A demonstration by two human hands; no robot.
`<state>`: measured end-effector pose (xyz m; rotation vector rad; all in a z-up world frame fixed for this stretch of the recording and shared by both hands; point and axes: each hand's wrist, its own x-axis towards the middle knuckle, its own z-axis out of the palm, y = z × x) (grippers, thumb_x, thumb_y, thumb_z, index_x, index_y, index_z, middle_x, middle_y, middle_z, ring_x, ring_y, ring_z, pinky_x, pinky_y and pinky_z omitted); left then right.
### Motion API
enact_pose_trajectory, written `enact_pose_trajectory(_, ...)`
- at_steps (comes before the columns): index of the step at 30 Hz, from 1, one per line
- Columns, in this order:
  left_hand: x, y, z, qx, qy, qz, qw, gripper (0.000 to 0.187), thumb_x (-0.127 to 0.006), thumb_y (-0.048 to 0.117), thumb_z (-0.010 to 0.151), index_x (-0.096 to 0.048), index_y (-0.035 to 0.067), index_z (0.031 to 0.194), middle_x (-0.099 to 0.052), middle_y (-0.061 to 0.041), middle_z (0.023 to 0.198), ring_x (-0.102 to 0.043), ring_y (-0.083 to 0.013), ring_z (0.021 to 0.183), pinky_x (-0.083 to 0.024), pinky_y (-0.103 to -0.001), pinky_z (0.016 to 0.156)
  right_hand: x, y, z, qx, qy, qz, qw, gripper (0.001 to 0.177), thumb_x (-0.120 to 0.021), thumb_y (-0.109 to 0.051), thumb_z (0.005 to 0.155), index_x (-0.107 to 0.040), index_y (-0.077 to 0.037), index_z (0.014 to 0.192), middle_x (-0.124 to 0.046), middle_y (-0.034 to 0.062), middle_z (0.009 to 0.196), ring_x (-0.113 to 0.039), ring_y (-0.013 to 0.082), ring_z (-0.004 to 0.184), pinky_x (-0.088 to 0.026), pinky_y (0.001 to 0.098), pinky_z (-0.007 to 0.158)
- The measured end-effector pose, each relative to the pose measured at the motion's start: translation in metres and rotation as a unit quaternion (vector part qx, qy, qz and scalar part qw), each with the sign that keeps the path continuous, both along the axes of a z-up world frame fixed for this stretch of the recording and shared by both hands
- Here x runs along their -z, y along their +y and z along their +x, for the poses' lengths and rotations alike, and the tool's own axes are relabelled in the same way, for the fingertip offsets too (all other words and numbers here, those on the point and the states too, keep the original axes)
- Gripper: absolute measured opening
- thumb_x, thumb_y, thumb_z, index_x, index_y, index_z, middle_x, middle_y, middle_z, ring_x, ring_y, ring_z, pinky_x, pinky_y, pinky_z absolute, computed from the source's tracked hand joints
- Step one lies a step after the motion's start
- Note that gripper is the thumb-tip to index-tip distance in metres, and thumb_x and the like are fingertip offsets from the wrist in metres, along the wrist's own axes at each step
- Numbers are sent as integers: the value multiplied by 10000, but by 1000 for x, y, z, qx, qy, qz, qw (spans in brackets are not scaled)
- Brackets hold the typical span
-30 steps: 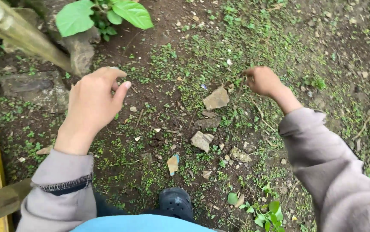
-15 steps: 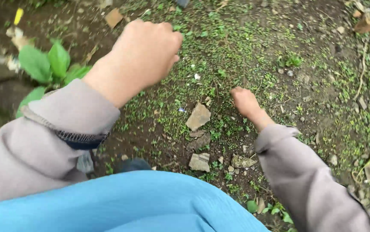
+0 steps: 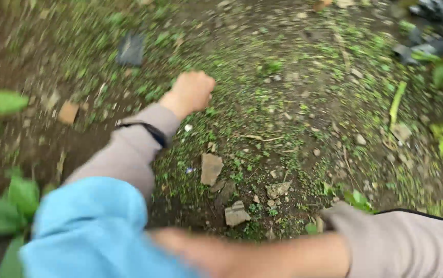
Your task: Picking up small weeds and debris from the soil by hand and using a small tool to scrape the ground in a garden.
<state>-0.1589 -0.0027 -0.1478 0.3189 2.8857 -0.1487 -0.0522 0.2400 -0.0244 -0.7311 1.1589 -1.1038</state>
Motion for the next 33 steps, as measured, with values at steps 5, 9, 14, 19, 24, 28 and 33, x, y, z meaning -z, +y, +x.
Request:
enact_pose_trajectory(5,94,85,-92,70,6,74,995,275,-721,237,923,-730,2,1067,-746,-210,956,-754,-363,917,-620,-531,784,-28,-17,-18,204,198,-52,957,578,-638,-334,845,-434,-168,1359,-579,109,1354,-656,189,1060,-565,348,893)
enact_pose_trajectory(9,74,123,-122,102,-5,127,987,244,-667,225,949,-713,10,1056,-731,-210,952,-748,-361,909,-617,-523,794,-34,-43,-42,303,331,-59,892,367,-610,-264,867,-574,-182,1223,-650,81,1246,-682,181,1049,-574,341,908)
enact_pose_trajectory(14,41,79,-121,72,35,180,980,138,-643,17,934,-713,-23,1045,-736,-241,958,-739,-413,951,-616,-543,821,-27,-94,-75,338,446,-72,825,236,-576,-175,896,-749,-202,1054,-741,46,1112,-714,171,1035,-585,331,928)
enact_pose_trajectory(19,81,-10,-68,-26,92,206,974,85,-617,-28,889,-701,-29,907,-727,-222,834,-746,-422,846,-644,-539,716,73,-67,-165,445,372,-18,815,144,-630,-108,817,-707,-132,936,-741,43,695,-728,100,619,-651,236,488)
enact_pose_trajectory(24,95,-47,-19,-124,-11,158,980,190,-712,124,902,-737,12,1054,-749,-216,971,-749,-381,931,-621,-530,806,210,-46,-150,13,565,243,788,559,-665,-390,969,-548,12,1338,-668,289,1221,-689,416,1106,-591,561,903)
enact_pose_trajectory(28,115,-63,-5,-147,-27,181,972,194,-716,145,923,-734,19,1070,-746,-206,976,-751,-352,924,-631,-486,811,324,-67,-133,-66,546,298,780,771,-606,-513,980,-415,66,1452,-594,322,1324,-633,494,1188,-535,639,949)
enact_pose_trajectory(33,109,-85,20,-170,-49,167,970,224,-698,123,932,-731,8,1121,-753,-208,1002,-753,-366,947,-628,-498,818,471,-78,-172,-83,628,256,730,243,-762,-207,845,-733,30,894,-720,226,799,-759,426,814,-612,556,631)
